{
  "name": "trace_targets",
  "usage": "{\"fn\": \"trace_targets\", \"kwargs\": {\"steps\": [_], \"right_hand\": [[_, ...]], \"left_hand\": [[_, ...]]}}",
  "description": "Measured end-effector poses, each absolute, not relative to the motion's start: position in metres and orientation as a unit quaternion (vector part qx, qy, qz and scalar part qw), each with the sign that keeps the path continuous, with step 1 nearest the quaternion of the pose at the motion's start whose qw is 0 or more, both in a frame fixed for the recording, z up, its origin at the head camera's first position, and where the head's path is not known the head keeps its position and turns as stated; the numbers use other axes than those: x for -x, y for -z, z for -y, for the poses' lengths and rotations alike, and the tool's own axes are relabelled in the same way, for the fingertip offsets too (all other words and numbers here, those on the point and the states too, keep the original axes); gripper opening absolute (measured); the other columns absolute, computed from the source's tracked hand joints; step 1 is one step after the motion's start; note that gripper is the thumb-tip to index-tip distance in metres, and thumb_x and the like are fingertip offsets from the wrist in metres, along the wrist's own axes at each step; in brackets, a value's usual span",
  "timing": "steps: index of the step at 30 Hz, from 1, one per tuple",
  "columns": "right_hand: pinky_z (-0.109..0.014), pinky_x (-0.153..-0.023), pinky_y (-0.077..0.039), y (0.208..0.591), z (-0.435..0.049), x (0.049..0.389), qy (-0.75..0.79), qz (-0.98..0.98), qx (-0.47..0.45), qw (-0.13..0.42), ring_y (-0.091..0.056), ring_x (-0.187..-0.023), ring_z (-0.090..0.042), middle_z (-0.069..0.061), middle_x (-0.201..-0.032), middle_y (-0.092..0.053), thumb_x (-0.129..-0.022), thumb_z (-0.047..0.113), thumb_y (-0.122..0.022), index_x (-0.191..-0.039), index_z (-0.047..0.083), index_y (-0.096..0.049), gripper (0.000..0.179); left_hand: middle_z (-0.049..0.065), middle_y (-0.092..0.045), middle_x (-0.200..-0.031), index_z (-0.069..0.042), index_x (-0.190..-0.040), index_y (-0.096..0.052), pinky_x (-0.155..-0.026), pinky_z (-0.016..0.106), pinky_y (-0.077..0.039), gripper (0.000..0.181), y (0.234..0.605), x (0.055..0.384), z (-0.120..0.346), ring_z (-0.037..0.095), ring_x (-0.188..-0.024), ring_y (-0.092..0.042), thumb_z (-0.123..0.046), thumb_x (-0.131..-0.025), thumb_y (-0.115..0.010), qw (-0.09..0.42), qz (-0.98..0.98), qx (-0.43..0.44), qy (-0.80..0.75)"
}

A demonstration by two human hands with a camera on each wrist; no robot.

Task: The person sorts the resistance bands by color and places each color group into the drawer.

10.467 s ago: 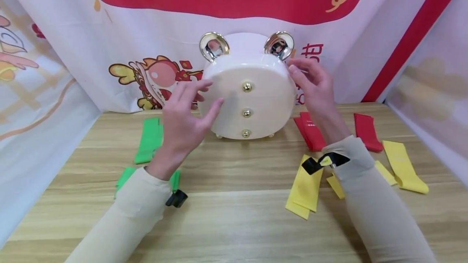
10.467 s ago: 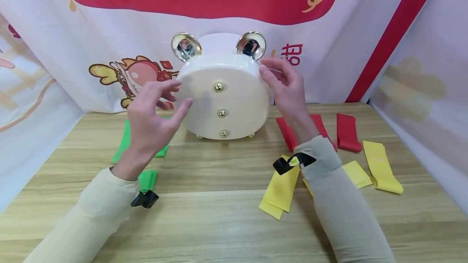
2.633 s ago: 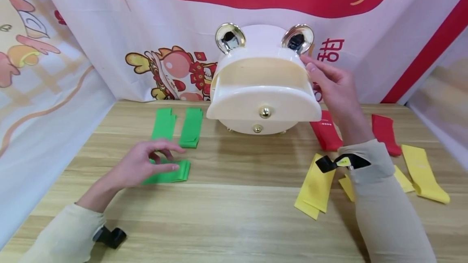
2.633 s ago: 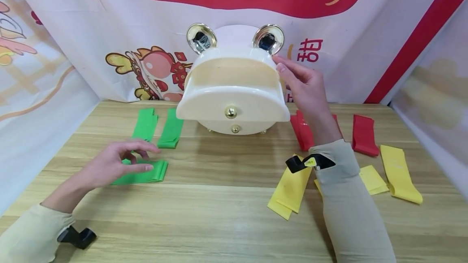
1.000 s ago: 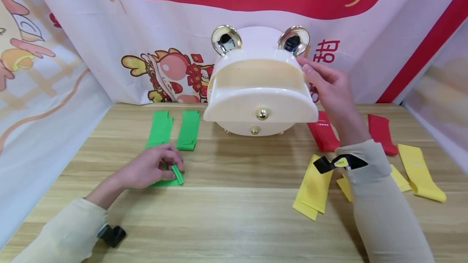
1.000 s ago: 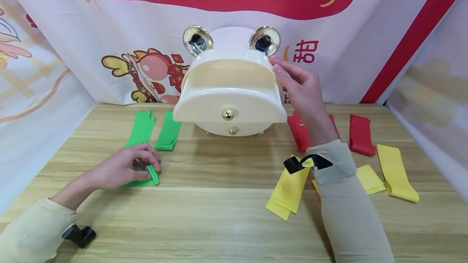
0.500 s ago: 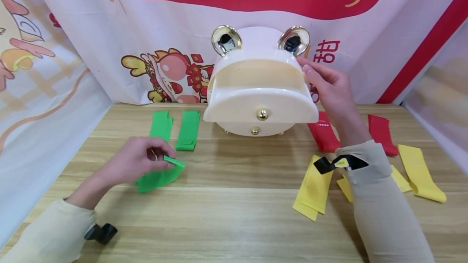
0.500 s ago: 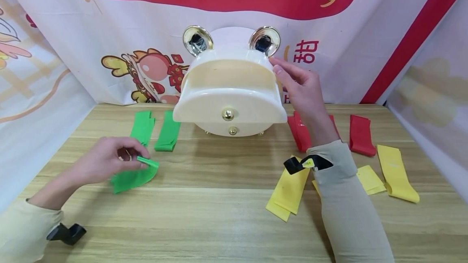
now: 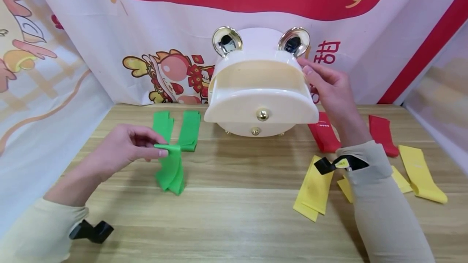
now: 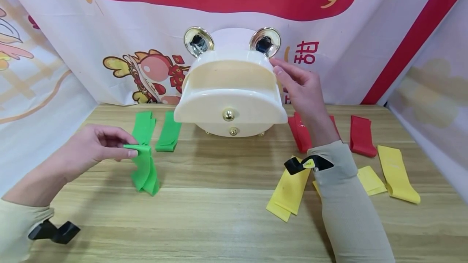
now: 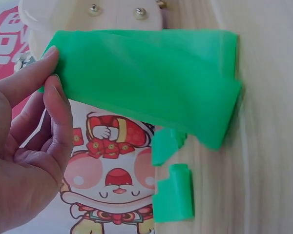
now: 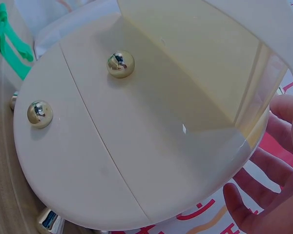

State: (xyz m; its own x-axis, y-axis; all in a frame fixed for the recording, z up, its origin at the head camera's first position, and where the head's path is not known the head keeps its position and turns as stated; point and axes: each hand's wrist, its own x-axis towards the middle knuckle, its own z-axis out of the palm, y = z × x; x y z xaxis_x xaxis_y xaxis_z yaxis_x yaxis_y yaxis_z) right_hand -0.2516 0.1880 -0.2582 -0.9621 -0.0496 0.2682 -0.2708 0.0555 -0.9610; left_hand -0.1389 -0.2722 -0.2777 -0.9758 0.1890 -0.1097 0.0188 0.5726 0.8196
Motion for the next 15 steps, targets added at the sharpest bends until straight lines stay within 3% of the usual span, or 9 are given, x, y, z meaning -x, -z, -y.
{"fn": "trace_targets", "kwargs": {"steps": [7, 15], "right_hand": [[-0.018, -0.075, -0.061, 0.2576, -0.1903, 0.2493, -0.675, 0.726, -0.105, 0.077, -0.072, -0.104, -0.017, 0.001, -0.147, -0.067, -0.094, 0.050, -0.076, -0.143, 0.032, -0.068, 0.053], [-0.019, -0.073, -0.061, 0.2572, -0.1881, 0.2497, -0.670, 0.731, -0.104, 0.078, -0.072, -0.099, -0.017, -0.001, -0.145, -0.068, -0.094, 0.050, -0.076, -0.143, 0.032, -0.068, 0.053]], "left_hand": [[-0.009, -0.075, -0.082, -0.021, -0.101, -0.081, -0.068, 0.029, -0.057, 0.007, 0.2758, 0.1405, 0.2718, 0.014, -0.073, -0.069, -0.019, -0.094, -0.082, 0.099, -0.856, -0.045, -0.506], [-0.012, -0.074, -0.080, -0.027, -0.099, -0.081, -0.070, 0.024, -0.056, 0.014, 0.2716, 0.1410, 0.2736, 0.010, -0.073, -0.067, -0.014, -0.098, -0.077, 0.043, -0.847, -0.051, -0.527]]}}
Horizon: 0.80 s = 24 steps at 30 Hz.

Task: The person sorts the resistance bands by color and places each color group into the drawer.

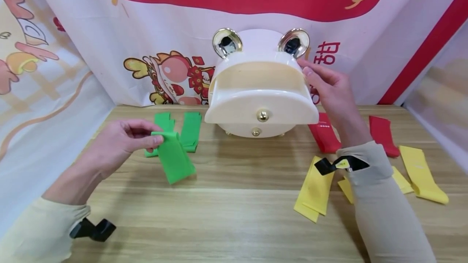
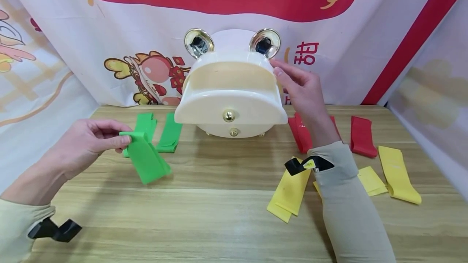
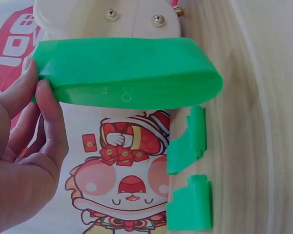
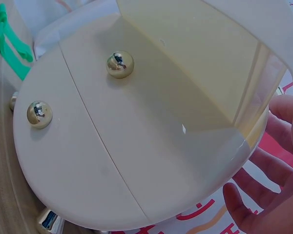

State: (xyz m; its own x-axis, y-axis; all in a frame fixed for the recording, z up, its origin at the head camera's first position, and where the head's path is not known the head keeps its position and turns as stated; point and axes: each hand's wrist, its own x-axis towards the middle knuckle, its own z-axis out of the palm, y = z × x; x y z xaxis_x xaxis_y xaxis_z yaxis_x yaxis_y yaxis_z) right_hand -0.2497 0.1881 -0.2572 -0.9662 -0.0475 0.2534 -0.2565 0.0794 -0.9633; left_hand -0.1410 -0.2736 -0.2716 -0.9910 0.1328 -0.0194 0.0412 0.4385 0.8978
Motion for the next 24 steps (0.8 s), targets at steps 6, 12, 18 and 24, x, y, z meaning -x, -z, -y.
{"fn": "trace_targets", "kwargs": {"steps": [6, 12, 18, 24], "right_hand": [[-0.019, -0.077, -0.062, 0.258, -0.187, 0.250, -0.667, 0.733, -0.106, 0.077, -0.071, -0.103, -0.018, -0.001, -0.146, -0.067, -0.093, 0.052, -0.076, -0.144, 0.033, -0.068, 0.055], [-0.020, -0.079, -0.062, 0.258, -0.186, 0.250, -0.663, 0.737, -0.109, 0.079, -0.071, -0.107, -0.018, 0.000, -0.148, -0.066, -0.094, 0.052, -0.075, -0.144, 0.033, -0.067, 0.054], [-0.019, -0.077, -0.062, 0.258, -0.188, 0.250, -0.662, 0.737, -0.108, 0.081, -0.072, -0.103, -0.018, 0.000, -0.147, -0.067, -0.094, 0.051, -0.074, -0.144, 0.033, -0.067, 0.054], [-0.020, -0.079, -0.062, 0.257, -0.188, 0.249, -0.665, 0.736, -0.103, 0.076, -0.071, -0.106, -0.018, 0.000, -0.147, -0.066, -0.093, 0.052, -0.075, -0.144, 0.033, -0.067, 0.055]], "left_hand": [[-0.014, -0.074, -0.084, -0.021, -0.105, -0.080, -0.070, 0.020, -0.057, 0.007, 0.264, 0.139, 0.271, 0.009, -0.075, -0.067, -0.017, -0.100, -0.076, -0.032, -0.848, -0.044, -0.528], [-0.019, -0.073, -0.092, -0.022, -0.111, -0.079, -0.071, 0.017, -0.054, 0.013, 0.254, 0.138, 0.264, 0.008, -0.083, -0.064, -0.025, -0.098, -0.078, -0.074, -0.847, -0.013, -0.526], [-0.012, -0.071, -0.091, -0.018, -0.111, -0.080, -0.066, 0.016, -0.050, 0.016, 0.244, 0.140, 0.257, 0.010, -0.082, -0.058, -0.022, -0.096, -0.081, -0.097, -0.813, -0.013, -0.574], [-0.007, -0.068, -0.089, -0.014, -0.108, -0.081, -0.065, 0.015, -0.047, 0.015, 0.235, 0.140, 0.248, 0.013, -0.082, -0.054, -0.016, -0.093, -0.083, -0.137, -0.782, -0.036, -0.607]]}}
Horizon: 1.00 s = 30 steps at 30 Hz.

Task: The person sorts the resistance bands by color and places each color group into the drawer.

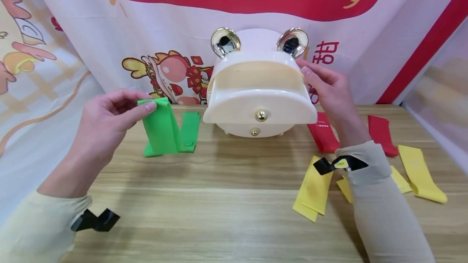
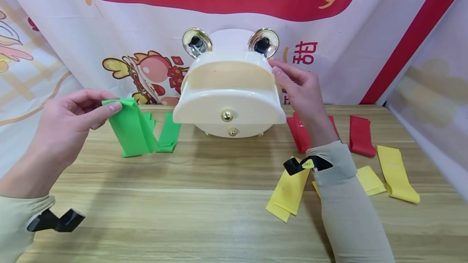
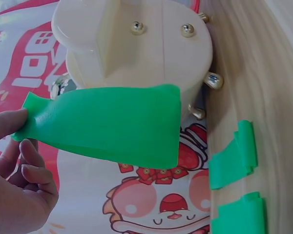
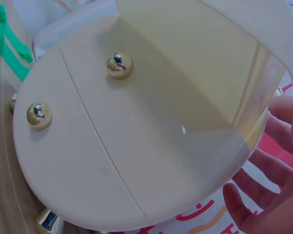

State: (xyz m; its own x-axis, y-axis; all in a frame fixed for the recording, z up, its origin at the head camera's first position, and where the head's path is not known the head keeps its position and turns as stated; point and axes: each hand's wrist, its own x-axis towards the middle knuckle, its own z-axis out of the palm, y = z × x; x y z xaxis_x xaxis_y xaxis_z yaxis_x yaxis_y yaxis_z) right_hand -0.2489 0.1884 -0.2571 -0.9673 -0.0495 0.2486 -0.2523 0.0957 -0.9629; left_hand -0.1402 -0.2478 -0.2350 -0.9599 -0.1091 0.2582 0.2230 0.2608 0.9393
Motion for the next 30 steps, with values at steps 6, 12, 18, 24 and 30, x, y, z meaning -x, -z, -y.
{"fn": "trace_targets", "kwargs": {"steps": [6, 12, 18, 24, 30], "right_hand": [[-0.020, -0.081, -0.062, 0.258, -0.189, 0.248, -0.664, 0.737, -0.101, 0.077, -0.071, -0.110, -0.017, 0.001, -0.149, -0.066, -0.094, 0.051, -0.075, -0.144, 0.034, -0.067, 0.053], [-0.020, -0.081, -0.062, 0.259, -0.190, 0.248, -0.661, 0.738, -0.103, 0.082, -0.071, -0.109, -0.018, 0.001, -0.148, -0.066, -0.095, 0.051, -0.074, -0.144, 0.034, -0.067, 0.053], [-0.021, -0.083, -0.062, 0.257, -0.189, 0.247, -0.661, 0.740, -0.098, 0.079, -0.071, -0.114, -0.018, 0.001, -0.149, -0.065, -0.093, 0.053, -0.075, -0.144, 0.034, -0.067, 0.056], [-0.021, -0.084, -0.062, 0.255, -0.189, 0.248, -0.659, 0.742, -0.093, 0.078, -0.071, -0.115, -0.017, 0.002, -0.149, -0.066, -0.092, 0.054, -0.075, -0.144, 0.034, -0.067, 0.056], [-0.021, -0.087, -0.062, 0.255, -0.189, 0.248, -0.661, 0.740, -0.094, 0.077, -0.069, -0.121, -0.018, 0.003, -0.151, -0.065, -0.091, 0.054, -0.075, -0.144, 0.034, -0.067, 0.057]], "left_hand": [[-0.004, -0.066, -0.087, -0.011, -0.110, -0.080, -0.063, 0.017, -0.045, 0.018, 0.224, 0.143, 0.233, 0.016, -0.082, -0.052, -0.015, -0.092, -0.084, 0.178, 0.760, 0.057, 0.623], [-0.001, -0.068, -0.093, -0.010, -0.110, -0.080, -0.065, 0.016, -0.049, 0.018, 0.211, 0.147, 0.218, 0.017, -0.082, -0.055, -0.014, -0.093, -0.083, 0.203, 0.759, 0.088, 0.613], [0.001, -0.075, -0.094, -0.003, -0.107, -0.080, -0.064, 0.015, -0.052, 0.016, 0.196, 0.154, 0.211, 0.015, -0.076, -0.059, -0.004, -0.091, -0.082, 0.204, 0.728, 0.157, 0.636], [0.002, -0.075, -0.089, -0.002, -0.105, -0.080, -0.063, 0.015, -0.052, 0.015, 0.184, 0.158, 0.202, 0.016, -0.075, -0.059, -0.004, -0.090, -0.083, 0.214, 0.721, 0.170, 0.637], [0.003, -0.074, -0.087, -0.004, -0.106, -0.081, -0.063, 0.017, -0.050, 0.017, 0.172, 0.164, 0.193, 0.017, -0.075, -0.058, -0.007, -0.090, -0.084, 0.222, 0.723, 0.171, 0.631]]}}
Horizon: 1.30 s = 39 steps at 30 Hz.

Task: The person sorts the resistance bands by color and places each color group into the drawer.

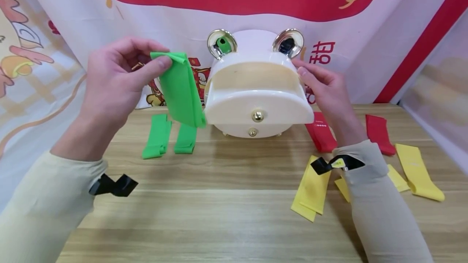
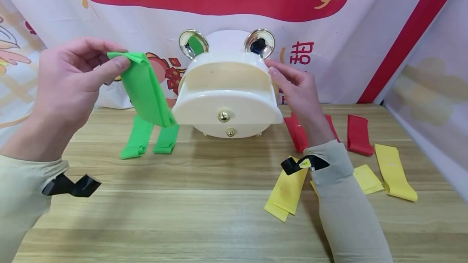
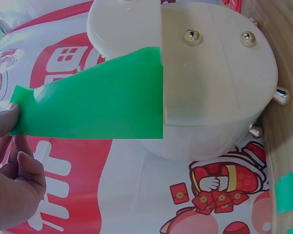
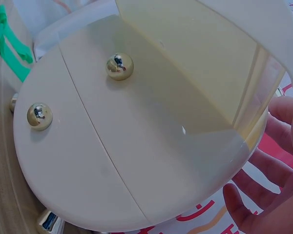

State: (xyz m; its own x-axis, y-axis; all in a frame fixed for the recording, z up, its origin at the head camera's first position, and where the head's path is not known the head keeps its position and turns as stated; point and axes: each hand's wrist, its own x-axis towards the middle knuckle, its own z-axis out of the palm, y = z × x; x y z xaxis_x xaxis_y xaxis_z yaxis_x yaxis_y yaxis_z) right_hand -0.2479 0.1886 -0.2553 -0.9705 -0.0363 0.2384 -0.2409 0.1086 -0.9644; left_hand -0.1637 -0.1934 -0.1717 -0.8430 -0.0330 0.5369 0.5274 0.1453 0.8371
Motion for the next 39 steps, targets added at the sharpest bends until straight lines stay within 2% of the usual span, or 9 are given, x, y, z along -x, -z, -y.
{"fn": "trace_targets", "kwargs": {"steps": [7, 11, 18, 24, 31, 39], "right_hand": [[-0.021, -0.088, -0.061, 0.256, -0.188, 0.249, -0.662, 0.738, -0.099, 0.081, -0.070, -0.121, -0.017, 0.004, -0.151, -0.065, -0.092, 0.053, -0.075, -0.144, 0.033, -0.067, 0.056], [-0.021, -0.087, -0.062, 0.256, -0.188, 0.248, -0.661, 0.739, -0.100, 0.082, -0.070, -0.120, -0.017, 0.003, -0.150, -0.065, -0.092, 0.053, -0.075, -0.144, 0.033, -0.067, 0.056], [-0.021, -0.086, -0.062, 0.256, -0.188, 0.248, -0.664, 0.736, -0.102, 0.083, -0.070, -0.118, -0.017, 0.003, -0.150, -0.066, -0.092, 0.053, -0.076, -0.144, 0.033, -0.067, 0.056], [-0.022, -0.086, -0.062, 0.256, -0.186, 0.248, -0.662, 0.738, -0.101, 0.083, -0.070, -0.120, -0.018, 0.003, -0.150, -0.065, -0.093, 0.053, -0.076, -0.144, 0.033, -0.067, 0.055], [-0.021, -0.083, -0.062, 0.256, -0.183, 0.247, -0.659, 0.739, -0.107, 0.088, -0.071, -0.115, -0.019, 0.002, -0.149, -0.065, -0.094, 0.052, -0.075, -0.144, 0.033, -0.067, 0.054], [-0.019, -0.078, -0.062, 0.256, -0.184, 0.246, -0.661, 0.738, -0.105, 0.087, -0.071, -0.109, -0.018, 0.002, -0.148, -0.066, -0.093, 0.053, -0.075, -0.144, 0.034, -0.067, 0.054]], "left_hand": [[0.003, -0.072, -0.084, -0.003, -0.111, -0.082, -0.064, 0.017, -0.047, 0.022, 0.150, 0.171, 0.184, 0.017, -0.078, -0.057, -0.009, -0.090, -0.085, 0.229, 0.725, 0.172, 0.626], [0.005, -0.069, -0.086, -0.003, -0.112, -0.082, -0.070, 0.018, -0.048, 0.025, 0.137, 0.173, 0.176, 0.018, -0.081, -0.055, -0.012, -0.090, -0.086, 0.236, 0.725, 0.176, 0.622], [0.005, -0.069, -0.088, -0.004, -0.111, -0.082, -0.072, 0.023, -0.045, 0.020, 0.123, 0.179, 0.162, 0.018, -0.080, -0.052, -0.013, -0.093, -0.082, 0.240, 0.729, 0.201, 0.608], [0.004, -0.073, -0.095, -0.006, -0.113, -0.081, -0.072, 0.023, -0.045, 0.019, 0.121, 0.188, 0.161, 0.018, -0.080, -0.054, -0.012, -0.095, -0.080, 0.216, 0.748, 0.214, 0.590], [0.008, -0.075, -0.099, -0.003, -0.110, -0.080, -0.073, 0.023, -0.047, 0.018, 0.121, 0.198, 0.162, 0.020, -0.081, -0.057, -0.010, -0.094, -0.080, 0.193, 0.712, 0.232, 0.634], [0.007, -0.075, -0.102, -0.005, -0.112, -0.080, -0.077, 0.024, -0.050, 0.018, 0.117, 0.205, 0.158, 0.020, -0.085, -0.061, -0.010, -0.095, -0.079, 0.189, 0.716, 0.240, 0.628]]}}
